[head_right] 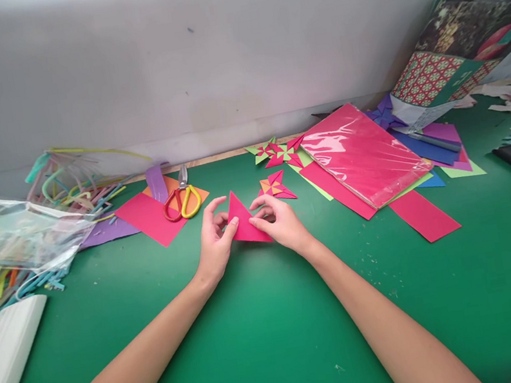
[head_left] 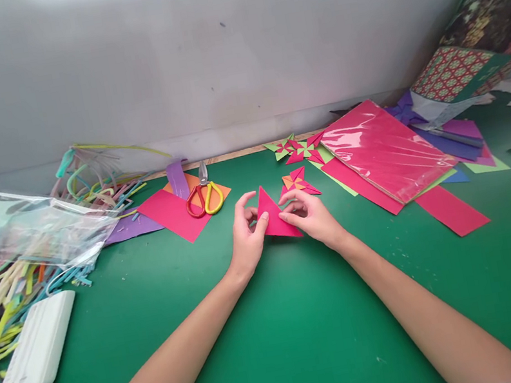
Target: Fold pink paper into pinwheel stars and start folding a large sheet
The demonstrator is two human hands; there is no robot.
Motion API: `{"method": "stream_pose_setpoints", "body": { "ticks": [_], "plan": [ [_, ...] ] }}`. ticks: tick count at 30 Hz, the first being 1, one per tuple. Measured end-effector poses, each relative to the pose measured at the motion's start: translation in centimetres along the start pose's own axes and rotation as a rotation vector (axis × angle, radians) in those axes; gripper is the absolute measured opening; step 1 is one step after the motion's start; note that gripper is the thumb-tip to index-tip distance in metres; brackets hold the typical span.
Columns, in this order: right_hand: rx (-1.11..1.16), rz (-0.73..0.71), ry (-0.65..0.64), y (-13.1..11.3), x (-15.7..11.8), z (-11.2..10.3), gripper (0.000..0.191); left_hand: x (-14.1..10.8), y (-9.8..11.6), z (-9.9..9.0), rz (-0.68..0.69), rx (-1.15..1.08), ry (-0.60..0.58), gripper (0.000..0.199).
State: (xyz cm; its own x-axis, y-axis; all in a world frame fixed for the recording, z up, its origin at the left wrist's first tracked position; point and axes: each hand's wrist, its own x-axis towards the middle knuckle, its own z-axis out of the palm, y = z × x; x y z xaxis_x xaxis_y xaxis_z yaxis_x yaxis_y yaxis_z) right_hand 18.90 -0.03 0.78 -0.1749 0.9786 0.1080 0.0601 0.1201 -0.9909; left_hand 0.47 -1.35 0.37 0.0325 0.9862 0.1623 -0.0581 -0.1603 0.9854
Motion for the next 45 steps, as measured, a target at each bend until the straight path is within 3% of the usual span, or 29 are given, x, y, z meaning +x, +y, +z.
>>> {"method": "stream_pose_setpoints", "body": {
  "ticks": [2, 6, 8, 10, 13, 17, 22, 26, 30, 35, 42, 45],
  "plan": [
    [0.035, -0.008, 0.055, -0.1, 0.2, -0.5, 0.034, -0.1, 0.3, 0.0, 0.008, 0.006, -0.026, 0.056],
    [0.083, -0.051, 0.081, -0.4, 0.4, -1.3, 0.028, -0.2, 0.8, -0.2, 0.034, 0.079, -0.210, 0.029],
    [0.094, -0.074, 0.090, -0.5, 0.5, -1.6, 0.021, -0.1, 0.8, -0.3, 0.010, 0.083, -0.247, 0.024],
    [0.092, -0.110, 0.161, -0.3, 0.6, -1.7, 0.021, 0.1, 0.6, -0.4, -0.017, 0.044, -0.204, 0.024],
    [0.074, -0.155, 0.275, -0.1, 0.6, -1.6, 0.036, 0.6, 0.1, -0.6, -0.037, -0.094, -0.056, 0.026],
    [-0.031, -0.176, 0.178, 0.1, 0.2, -0.8, 0.052, 1.3, -0.6, -0.8, -0.103, -0.298, 0.068, 0.028],
    [-0.129, -0.224, 0.002, 0.0, -0.7, 0.5, 0.044, 1.0, -0.4, -0.6, -0.057, -0.238, 0.004, 0.023],
    [-0.049, -0.215, 0.074, 0.1, -0.7, 0.8, 0.028, 0.6, 0.1, -0.4, -0.031, -0.114, -0.072, 0.025],
    [0.008, -0.196, 0.151, 0.1, -0.3, 0.6, 0.019, 0.5, 0.0, -0.4, -0.058, -0.188, -0.095, 0.025],
    [0.023, -0.207, 0.105, 0.0, -0.3, 0.5, 0.021, 0.6, -0.2, -0.6, -0.042, -0.212, -0.086, 0.021],
    [-0.229, -0.276, 0.088, -0.2, -0.5, -0.3, 0.018, 0.6, -0.3, -0.6, -0.011, -0.091, -0.012, 0.020],
    [-0.181, -0.257, 0.088, -0.3, -0.5, -0.3, 0.012, 0.7, -0.2, -0.6, -0.001, -0.084, -0.009, 0.020]
  ]
}}
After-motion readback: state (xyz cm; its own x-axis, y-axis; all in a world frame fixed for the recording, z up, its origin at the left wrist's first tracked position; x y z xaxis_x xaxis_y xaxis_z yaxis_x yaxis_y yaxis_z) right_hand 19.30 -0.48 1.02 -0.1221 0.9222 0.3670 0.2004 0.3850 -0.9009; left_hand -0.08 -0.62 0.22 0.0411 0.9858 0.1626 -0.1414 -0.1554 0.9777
